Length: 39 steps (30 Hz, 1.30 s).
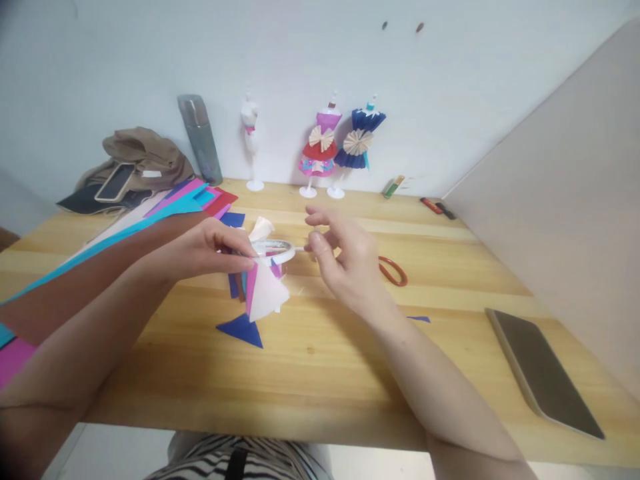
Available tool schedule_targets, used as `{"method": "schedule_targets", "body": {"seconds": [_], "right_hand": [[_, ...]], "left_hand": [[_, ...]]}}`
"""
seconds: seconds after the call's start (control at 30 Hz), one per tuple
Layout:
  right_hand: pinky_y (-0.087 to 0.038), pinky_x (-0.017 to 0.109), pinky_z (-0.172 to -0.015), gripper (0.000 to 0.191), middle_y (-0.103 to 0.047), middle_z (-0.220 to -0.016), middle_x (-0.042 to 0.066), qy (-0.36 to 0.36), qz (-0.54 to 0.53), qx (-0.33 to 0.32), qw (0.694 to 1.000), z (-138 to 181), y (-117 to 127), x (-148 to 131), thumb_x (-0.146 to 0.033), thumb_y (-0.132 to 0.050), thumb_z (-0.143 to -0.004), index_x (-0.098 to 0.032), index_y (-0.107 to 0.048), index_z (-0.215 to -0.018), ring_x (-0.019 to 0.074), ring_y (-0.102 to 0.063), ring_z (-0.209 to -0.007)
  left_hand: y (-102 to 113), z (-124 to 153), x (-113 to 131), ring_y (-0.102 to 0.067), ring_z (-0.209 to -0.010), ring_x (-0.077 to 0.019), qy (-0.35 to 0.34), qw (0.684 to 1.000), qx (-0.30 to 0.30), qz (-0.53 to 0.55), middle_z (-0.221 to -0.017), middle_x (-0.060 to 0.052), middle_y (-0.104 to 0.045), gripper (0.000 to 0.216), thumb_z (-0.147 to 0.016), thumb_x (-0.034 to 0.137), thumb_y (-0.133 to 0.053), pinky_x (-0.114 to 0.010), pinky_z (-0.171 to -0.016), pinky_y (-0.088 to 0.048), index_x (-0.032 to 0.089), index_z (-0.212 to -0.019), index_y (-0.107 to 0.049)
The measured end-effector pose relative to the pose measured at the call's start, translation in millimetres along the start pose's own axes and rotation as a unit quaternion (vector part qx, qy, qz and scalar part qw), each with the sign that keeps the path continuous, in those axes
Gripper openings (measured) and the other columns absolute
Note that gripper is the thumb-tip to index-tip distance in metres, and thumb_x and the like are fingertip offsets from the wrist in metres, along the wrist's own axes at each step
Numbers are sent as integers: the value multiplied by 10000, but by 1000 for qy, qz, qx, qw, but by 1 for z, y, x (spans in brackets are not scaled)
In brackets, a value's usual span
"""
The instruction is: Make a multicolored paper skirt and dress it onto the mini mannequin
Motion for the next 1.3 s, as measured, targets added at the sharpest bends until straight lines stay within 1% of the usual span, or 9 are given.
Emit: {"method": "schedule_targets", "body": {"seconds": [0.13,0.27,0.4,0.63,0.77,0.93,1.03,1.13,1.3], "right_hand": [[-447,311,-490,164,-721,-832,57,-109,-70,-7,992,-7,-3,26,-375,-639,-879,-227,-619,-811,151,-629,-535],[-428,286,-464,222,-627,-609,6,-173,-140,-205,953,12,-59,38,-397,-708,-795,-217,-607,-712,131,-539,-468],[-444,276,-551,74,-615,-654,-4,-64,-68,-372,923,50,-119,19,-226,-636,-839,-190,-642,-774,138,-551,-579],[-513,405,-869,99,-667,-927,83,129,48,-383,913,73,-159,-5,-144,-632,-848,-234,-641,-806,261,-615,-980],[-520,398,-806,193,-643,-834,71,127,44,-396,908,74,-163,-11,-89,-613,-795,-249,-587,-691,252,-608,-885],[-528,327,-615,157,-664,-700,32,-22,-85,-436,896,63,-147,-21,-207,-601,-826,-231,-545,-681,186,-631,-655],[-554,330,-630,252,-734,-787,69,-179,-320,-475,800,60,-131,-30,-393,-670,-837,-212,-522,-745,203,-714,-672],[-547,327,-611,334,-750,-784,78,-220,-480,-435,730,43,-110,-40,-411,-758,-766,-203,-498,-734,216,-724,-613],[-564,389,-778,301,-746,-835,65,-210,-527,-309,764,11,-79,-25,-358,-774,-720,-209,-513,-696,238,-738,-755]], "left_hand": [[19,1,-3,-480,-462,-77,-10,992,86,93,-543,2,-582,244,-767,354,-759,-214,-449,-340,133,-682,-702],[41,4,-4,-313,-456,-53,-58,955,198,212,-495,51,-403,288,-790,296,-721,-223,-448,-247,154,-602,-555],[52,8,4,-344,-534,-57,-120,919,227,298,-614,28,-438,212,-901,198,-606,-205,-453,-224,146,-700,-563],[58,12,6,-244,-489,-47,-68,920,256,287,-568,35,-406,288,-973,142,-498,-226,-447,-144,115,-699,-582],[62,14,5,-252,-470,-45,-57,939,241,240,-533,37,-458,291,-963,179,-530,-249,-456,-130,120,-684,-587],[65,21,6,-278,-478,-52,-39,954,211,210,-486,57,-485,276,-869,285,-676,-239,-473,-194,151,-656,-564],[71,26,3,-271,-450,-52,-35,953,228,198,-442,71,-444,247,-781,334,-752,-239,-480,-237,158,-680,-610],[74,25,-1,-293,-412,-46,-39,955,231,183,-439,67,-459,241,-720,352,-787,-234,-455,-216,146,-720,-663],[67,17,-11,-375,-387,-51,-21,969,197,148,-415,59,-454,275,-769,381,-748,-209,-439,-229,124,-705,-670]]}}
Point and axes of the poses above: each hand's wrist, its own z-axis away from the middle knuckle, its own y-axis out of the back of the hand, x = y × z, the point moved 7 cm from there along -z, towards the middle knuckle
